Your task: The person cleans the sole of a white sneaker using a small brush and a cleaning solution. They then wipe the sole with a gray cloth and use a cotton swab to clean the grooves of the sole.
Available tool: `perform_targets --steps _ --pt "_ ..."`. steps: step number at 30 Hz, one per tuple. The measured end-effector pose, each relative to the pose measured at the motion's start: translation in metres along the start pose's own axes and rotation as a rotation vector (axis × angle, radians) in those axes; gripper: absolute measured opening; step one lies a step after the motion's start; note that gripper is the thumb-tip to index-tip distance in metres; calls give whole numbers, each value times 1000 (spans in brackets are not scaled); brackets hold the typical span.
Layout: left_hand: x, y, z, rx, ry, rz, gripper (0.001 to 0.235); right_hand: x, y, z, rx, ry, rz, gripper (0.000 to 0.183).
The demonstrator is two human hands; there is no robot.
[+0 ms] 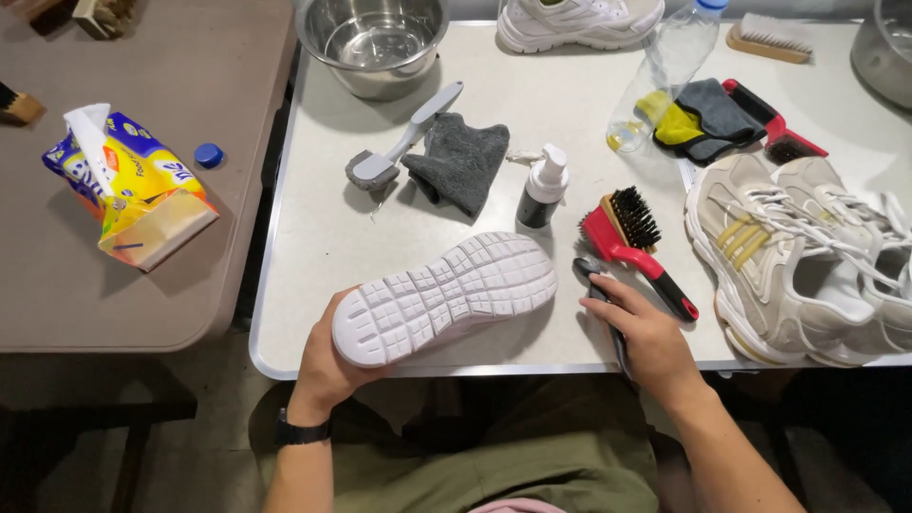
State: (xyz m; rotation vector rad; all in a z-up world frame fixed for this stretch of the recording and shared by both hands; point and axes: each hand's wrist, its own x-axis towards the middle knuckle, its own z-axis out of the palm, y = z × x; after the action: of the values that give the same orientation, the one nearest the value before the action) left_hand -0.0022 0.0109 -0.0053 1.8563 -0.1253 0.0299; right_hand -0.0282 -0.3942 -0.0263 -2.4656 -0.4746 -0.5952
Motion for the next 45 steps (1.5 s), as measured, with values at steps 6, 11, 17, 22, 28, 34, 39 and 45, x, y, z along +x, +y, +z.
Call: perform_targets --steps 6,11,17,22,28,34,39,45 --pt "0 -2 -2 27 -8 28 100 18 -15 -23 -74 -94 -119 40" --pt "2 -12 -1 -10 -15 17 99 102 23 -21 19 144 20 30" --pt "4 6 1 -37 11 31 99 188 -12 -18 335 445 -97 18" --pt "4 -1 -1 -29 -24 0 101 228 -105 42 499 101 -387 25" --pt "1 5 -4 -51 -65 -6 103 277 -79 124 -358 -819 105 79" --pt "3 1 -7 -62 -71 -37 99 250 -87 90 -92 -552 3 17" --pt "0 2 -5 -19 -49 -68 88 134 -126 46 189 -459 -540 69" --pt "2 11 -4 -5 -43 -42 89 102 -79 55 116 -190 -548 49"
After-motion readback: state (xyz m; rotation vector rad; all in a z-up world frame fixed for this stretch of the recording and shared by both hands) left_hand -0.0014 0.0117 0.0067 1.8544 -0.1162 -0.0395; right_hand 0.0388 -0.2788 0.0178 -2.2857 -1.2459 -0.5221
